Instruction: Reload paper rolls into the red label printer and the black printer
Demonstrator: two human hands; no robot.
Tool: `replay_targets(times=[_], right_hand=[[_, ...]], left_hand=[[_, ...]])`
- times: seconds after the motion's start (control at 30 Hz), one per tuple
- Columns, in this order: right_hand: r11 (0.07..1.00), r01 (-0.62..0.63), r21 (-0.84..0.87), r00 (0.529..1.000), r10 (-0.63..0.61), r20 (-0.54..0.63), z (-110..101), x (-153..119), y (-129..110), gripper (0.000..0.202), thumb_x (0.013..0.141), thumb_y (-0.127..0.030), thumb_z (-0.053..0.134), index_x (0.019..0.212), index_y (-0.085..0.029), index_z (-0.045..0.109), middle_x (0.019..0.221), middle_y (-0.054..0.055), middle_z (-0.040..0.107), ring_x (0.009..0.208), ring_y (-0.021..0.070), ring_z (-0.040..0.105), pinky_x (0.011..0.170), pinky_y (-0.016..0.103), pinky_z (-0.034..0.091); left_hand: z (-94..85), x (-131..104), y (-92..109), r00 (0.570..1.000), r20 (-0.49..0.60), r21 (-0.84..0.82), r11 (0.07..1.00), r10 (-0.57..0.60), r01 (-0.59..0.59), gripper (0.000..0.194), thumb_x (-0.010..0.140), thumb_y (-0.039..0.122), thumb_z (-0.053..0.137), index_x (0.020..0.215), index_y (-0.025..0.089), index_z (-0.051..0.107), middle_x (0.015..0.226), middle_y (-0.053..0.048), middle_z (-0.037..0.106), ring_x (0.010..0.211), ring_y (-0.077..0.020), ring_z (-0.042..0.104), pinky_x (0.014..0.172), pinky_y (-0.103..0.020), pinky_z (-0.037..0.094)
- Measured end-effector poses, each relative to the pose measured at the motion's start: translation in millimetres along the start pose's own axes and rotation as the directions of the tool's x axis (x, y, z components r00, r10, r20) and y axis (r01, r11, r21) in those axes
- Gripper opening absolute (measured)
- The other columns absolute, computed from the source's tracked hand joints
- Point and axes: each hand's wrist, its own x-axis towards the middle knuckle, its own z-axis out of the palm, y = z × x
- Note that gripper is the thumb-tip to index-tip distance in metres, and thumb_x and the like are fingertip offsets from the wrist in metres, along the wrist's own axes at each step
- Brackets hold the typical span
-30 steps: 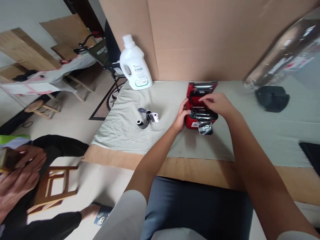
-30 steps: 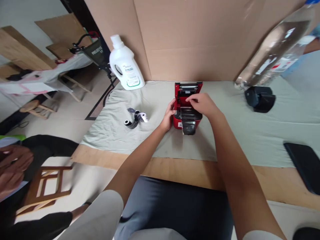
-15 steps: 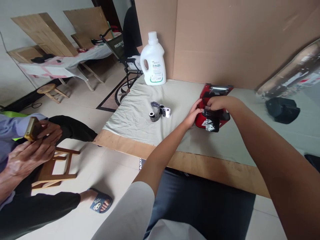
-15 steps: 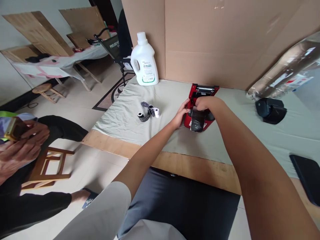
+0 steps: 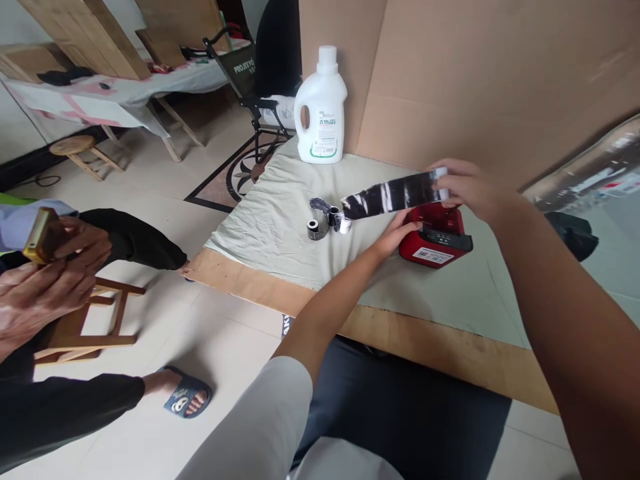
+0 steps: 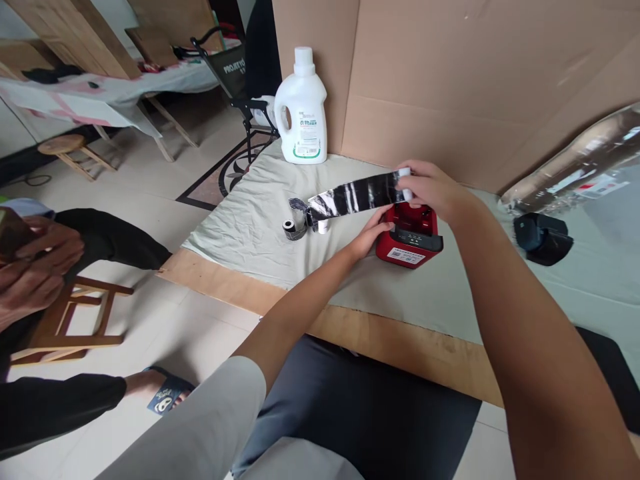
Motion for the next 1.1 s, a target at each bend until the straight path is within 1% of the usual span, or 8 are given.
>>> replay_targets(times=[0.23, 0.4, 0.53, 0.8, 0.9, 0.97, 1.03, 1.1], right_hand=[[0.996, 0.069, 0.051, 0.993, -0.064, -0.1, 94.6, 63.3, -54.5, 0.018, 0.077, -0.024, 0.078, 0.088, -0.023, 0.064, 0.076, 0.0, 0.054, 0.072, 0.0172, 0.051, 0.062, 0.031, 0.045], [0.995, 0.048, 0.09, 0.99, -0.036, -0.133, 160.6, 124.4, -49.9, 0.022, 0.084, -0.029, 0.071, 0.104, -0.023, 0.065, 0.081, 0.003, 0.06, 0.074, 0.021, 0.056, 0.064, 0.033, 0.051], [0.984, 0.062, -0.168, 0.994, -0.076, -0.079, 193.1, 152.6, -31.6, 0.033, 0.087, -0.026, 0.066, 0.119, -0.019, 0.064, 0.097, 0.01, 0.066, 0.092, 0.0263, 0.063, 0.078, 0.036, 0.054], [0.887, 0.216, -0.409, 0.969, -0.144, 0.201, 211.7, 159.3, 13.4, 0.047, 0.088, -0.024, 0.07, 0.133, -0.018, 0.059, 0.128, 0.018, 0.061, 0.107, 0.0304, 0.06, 0.092, 0.04, 0.052], [0.868, 0.129, -0.479, 0.983, -0.05, 0.175, 201.1, 153.6, 4.1, 0.058, 0.091, -0.034, 0.074, 0.141, -0.016, 0.052, 0.144, 0.023, 0.053, 0.12, 0.0348, 0.055, 0.097, 0.043, 0.049], [0.854, 0.149, -0.498, 0.989, -0.12, 0.09, 191.3, 142.8, -12.7, 0.063, 0.094, -0.041, 0.072, 0.146, -0.015, 0.048, 0.151, 0.026, 0.048, 0.132, 0.0391, 0.048, 0.104, 0.045, 0.045], [0.837, 0.28, -0.47, 0.959, -0.269, 0.093, 185.1, 124.4, -33.1, 0.056, 0.098, -0.044, 0.066, 0.146, -0.018, 0.05, 0.148, 0.024, 0.054, 0.137, 0.0397, 0.045, 0.107, 0.046, 0.042], [0.792, 0.456, -0.406, 0.887, -0.367, 0.28, 187.1, 99.9, -51.5, 0.047, 0.1, -0.048, 0.064, 0.138, -0.022, 0.059, 0.131, 0.018, 0.067, 0.132, 0.0386, 0.05, 0.106, 0.047, 0.042]], left_hand=[[-0.2, 1.5, -0.5, 0.993, 0.042, 0.116, 0.987, 0.11, -0.114, 0.06, 0.086, 0.039, 0.074, 0.144, 0.028, 0.065, 0.161, -0.004, 0.059, 0.161, -0.0326, 0.041, 0.133, -0.045, 0.032], [-1.4, 9.8, 5.1, 0.985, 0.106, 0.278, 0.946, 0.14, -0.164, 0.049, 0.092, 0.027, 0.064, 0.141, 0.031, 0.068, 0.149, -0.006, 0.069, 0.158, -0.0314, 0.043, 0.135, -0.043, 0.028], [-4.6, 16.8, 6.7, 0.965, 0.169, 0.376, 0.892, 0.198, -0.249, 0.052, 0.092, 0.038, 0.07, 0.143, 0.029, 0.068, 0.151, -0.009, 0.067, 0.16, -0.0342, 0.04, 0.139, -0.045, 0.023], [-4.0, 20.7, -2.5, 0.949, 0.029, 0.724, 0.648, 0.315, -0.238, 0.041, 0.101, 0.051, 0.065, 0.138, 0.036, 0.074, 0.14, 0.005, 0.075, 0.147, -0.0395, 0.055, 0.118, -0.057, 0.046], [-2.6, 17.9, 3.7, 0.966, 0.051, 0.595, 0.769, 0.254, -0.234, 0.057, 0.097, 0.057, 0.068, 0.147, 0.029, 0.069, 0.154, -0.001, 0.066, 0.153, -0.0396, 0.049, 0.124, -0.052, 0.042], [-1.9, 14.6, 11.6, 0.982, 0.094, 0.465, 0.865, 0.162, -0.187, 0.077, 0.091, 0.06, 0.074, 0.156, 0.02, 0.06, 0.169, -0.012, 0.051, 0.16, -0.0368, 0.041, 0.132, -0.045, 0.035], [-1.7, 10.6, 19.0, 0.987, 0.125, 0.383, 0.913, 0.098, -0.139, 0.094, 0.084, 0.061, 0.08, 0.161, 0.013, 0.051, 0.176, -0.02, 0.036, 0.166, -0.0353, 0.031, 0.137, -0.042, 0.026], [-2.4, 6.6, 23.2, 0.987, 0.141, 0.35, 0.928, 0.077, -0.123, 0.099, 0.082, 0.06, 0.08, 0.162, 0.01, 0.048, 0.178, -0.022, 0.029, 0.169, -0.0354, 0.024, 0.138, -0.04, 0.021]])
